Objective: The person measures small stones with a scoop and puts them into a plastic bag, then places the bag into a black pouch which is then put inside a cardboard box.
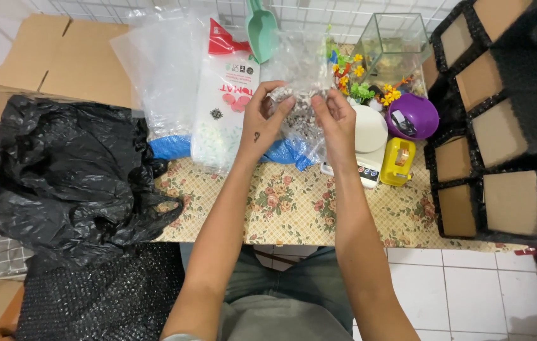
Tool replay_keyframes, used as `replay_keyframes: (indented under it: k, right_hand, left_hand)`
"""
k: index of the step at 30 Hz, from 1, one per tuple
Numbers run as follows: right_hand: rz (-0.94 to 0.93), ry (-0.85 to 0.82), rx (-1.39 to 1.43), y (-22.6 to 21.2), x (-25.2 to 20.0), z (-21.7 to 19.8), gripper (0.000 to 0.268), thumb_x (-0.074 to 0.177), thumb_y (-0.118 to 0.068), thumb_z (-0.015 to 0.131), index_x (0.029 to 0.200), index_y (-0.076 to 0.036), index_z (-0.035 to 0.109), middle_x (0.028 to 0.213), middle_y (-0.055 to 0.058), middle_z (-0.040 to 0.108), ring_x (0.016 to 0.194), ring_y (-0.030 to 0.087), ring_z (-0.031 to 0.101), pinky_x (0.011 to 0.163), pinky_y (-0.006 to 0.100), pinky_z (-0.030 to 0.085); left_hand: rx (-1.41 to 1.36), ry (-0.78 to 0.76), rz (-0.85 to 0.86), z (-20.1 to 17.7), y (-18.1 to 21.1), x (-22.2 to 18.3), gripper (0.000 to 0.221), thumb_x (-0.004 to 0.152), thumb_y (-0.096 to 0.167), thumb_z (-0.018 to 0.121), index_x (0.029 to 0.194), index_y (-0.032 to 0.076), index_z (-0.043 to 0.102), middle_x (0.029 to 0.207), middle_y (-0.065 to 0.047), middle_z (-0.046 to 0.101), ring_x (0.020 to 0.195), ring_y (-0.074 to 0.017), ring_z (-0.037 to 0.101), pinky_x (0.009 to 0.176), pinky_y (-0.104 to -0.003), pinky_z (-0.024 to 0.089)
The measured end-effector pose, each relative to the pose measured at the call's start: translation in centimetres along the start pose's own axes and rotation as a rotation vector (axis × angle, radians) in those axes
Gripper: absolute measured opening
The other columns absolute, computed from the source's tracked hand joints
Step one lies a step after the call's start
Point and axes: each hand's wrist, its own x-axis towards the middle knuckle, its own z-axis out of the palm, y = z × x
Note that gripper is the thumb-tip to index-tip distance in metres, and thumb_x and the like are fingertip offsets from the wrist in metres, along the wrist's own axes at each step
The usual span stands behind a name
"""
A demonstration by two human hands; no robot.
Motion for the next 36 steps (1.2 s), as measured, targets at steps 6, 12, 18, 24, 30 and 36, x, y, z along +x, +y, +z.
replay_keyframes:
  k: [6,12,18,24,30,36]
  right_hand:
    - [-0.076,0.025,-0.061,1.3,-0.1,-0.1,0.026,0.1,-0.032,0.074,0.118,-0.014,0.067,0.104,-0.002,0.066,0.101,0.009,0.061,0.092,0.028,0.049]
    - [-0.09,0.043,-0.044,-1.5,-1.1,1.3,0.026,0.101,-0.028,0.072,0.124,-0.017,0.063,0.106,-0.004,0.065,0.107,0.008,0.058,0.1,0.03,0.047]
    - [-0.07,0.134,-0.112,-3.5,-1.2,2.0,0.017,0.099,-0.032,0.074,0.108,-0.021,0.067,0.086,-0.009,0.066,0.085,-0.001,0.057,0.088,0.023,0.05]
    - [-0.057,0.154,-0.118,-1.7,-0.8,1.3,0.016,0.097,-0.028,0.077,0.102,-0.019,0.065,0.08,-0.008,0.065,0.079,0.0,0.056,0.082,0.021,0.049]
    - [-0.076,0.2,-0.243,-1.2,-1.2,1.4,0.013,0.1,-0.026,0.073,0.097,-0.015,0.066,0.064,-0.006,0.059,0.063,0.001,0.047,0.066,0.019,0.041]
    - [-0.037,0.19,-0.208,-1.4,-0.8,1.5,0.008,0.096,-0.017,0.071,0.096,-0.017,0.062,0.077,-0.004,0.067,0.071,0.002,0.057,0.073,0.022,0.049]
  left_hand:
    - [-0.151,0.055,0.028,-0.6,0.4,0.0,0.08,0.097,0.017,0.077,0.158,0.029,0.028,0.114,-0.001,0.054,0.095,-0.01,0.066,0.079,-0.023,0.061]
    - [-0.087,0.004,-0.069,-0.5,0.8,0.0,0.063,0.095,0.024,0.076,0.15,0.014,0.047,0.114,-0.004,0.05,0.087,-0.0098,0.066,0.063,-0.022,0.064]
    - [0.116,-0.015,-0.292,0.2,-0.3,0.9,0.072,0.085,0.057,0.08,0.142,0.019,0.058,0.142,-0.016,0.055,0.134,-0.039,0.052,0.104,-0.05,0.051]
    - [0.049,-0.074,-0.207,-0.6,-0.7,0.5,0.058,0.09,0.045,0.079,0.134,0.014,0.057,0.131,-0.014,0.063,0.117,-0.0328,0.067,0.089,-0.041,0.063]
    - [0.225,-0.051,-0.047,0.7,2.0,-0.8,0.023,0.096,0.028,0.067,0.11,0.014,0.055,0.102,-0.016,0.07,0.096,-0.0322,0.073,0.075,-0.043,0.061]
    - [0.269,-0.035,-0.019,0.6,2.6,-0.8,0.023,0.093,0.021,0.059,0.115,0.014,0.055,0.113,-0.014,0.07,0.116,-0.0349,0.064,0.099,-0.057,0.049]
